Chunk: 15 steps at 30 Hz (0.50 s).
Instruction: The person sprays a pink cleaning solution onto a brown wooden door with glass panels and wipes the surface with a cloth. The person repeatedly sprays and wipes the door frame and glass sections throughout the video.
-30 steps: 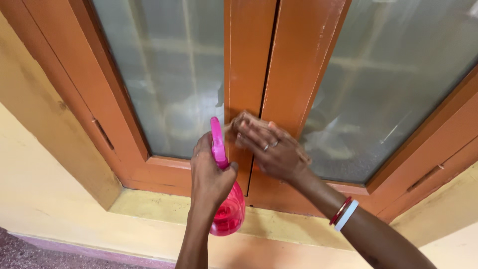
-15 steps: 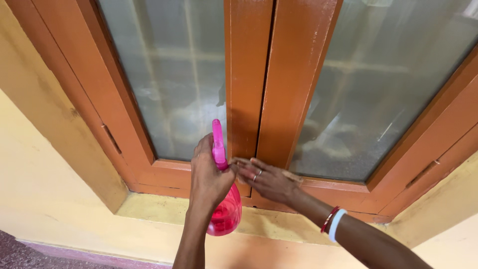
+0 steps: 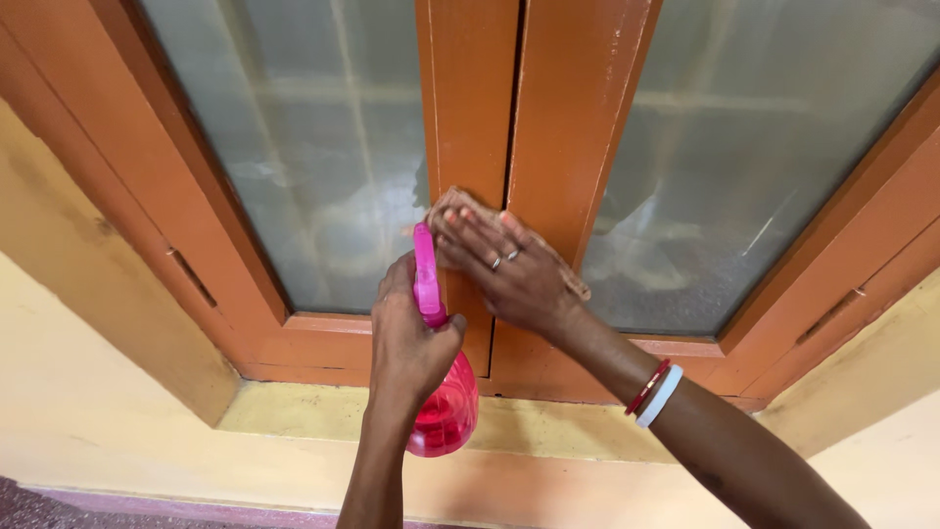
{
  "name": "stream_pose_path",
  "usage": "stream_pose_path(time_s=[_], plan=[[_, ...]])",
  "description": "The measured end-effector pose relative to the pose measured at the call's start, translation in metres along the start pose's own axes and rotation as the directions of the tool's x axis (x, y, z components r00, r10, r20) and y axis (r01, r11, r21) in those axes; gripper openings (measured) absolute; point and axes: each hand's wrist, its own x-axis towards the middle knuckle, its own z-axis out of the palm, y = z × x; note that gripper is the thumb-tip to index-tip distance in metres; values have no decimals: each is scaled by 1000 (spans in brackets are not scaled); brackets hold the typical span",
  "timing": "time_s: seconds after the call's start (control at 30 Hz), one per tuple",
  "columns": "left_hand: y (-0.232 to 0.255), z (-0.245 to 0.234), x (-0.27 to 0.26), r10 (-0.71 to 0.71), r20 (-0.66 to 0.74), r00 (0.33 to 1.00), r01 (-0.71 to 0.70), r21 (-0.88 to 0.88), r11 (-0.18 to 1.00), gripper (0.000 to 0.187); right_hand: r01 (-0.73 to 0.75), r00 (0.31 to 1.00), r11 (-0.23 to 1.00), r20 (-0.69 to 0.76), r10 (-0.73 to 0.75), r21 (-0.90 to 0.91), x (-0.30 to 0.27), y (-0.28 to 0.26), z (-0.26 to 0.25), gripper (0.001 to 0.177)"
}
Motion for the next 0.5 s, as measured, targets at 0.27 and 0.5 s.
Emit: stream_pose_path(time_s=[0.27,0.5], plan=[[-8,-1,8,-11,-8,1000,11,4,1000,66,166,814,980,546,-199,110,-93,-51,97,55],[-10,-6,11,12,4,1000,-12,31,999,65,228,820,958,495,-286,176,-124,-57,106,64]])
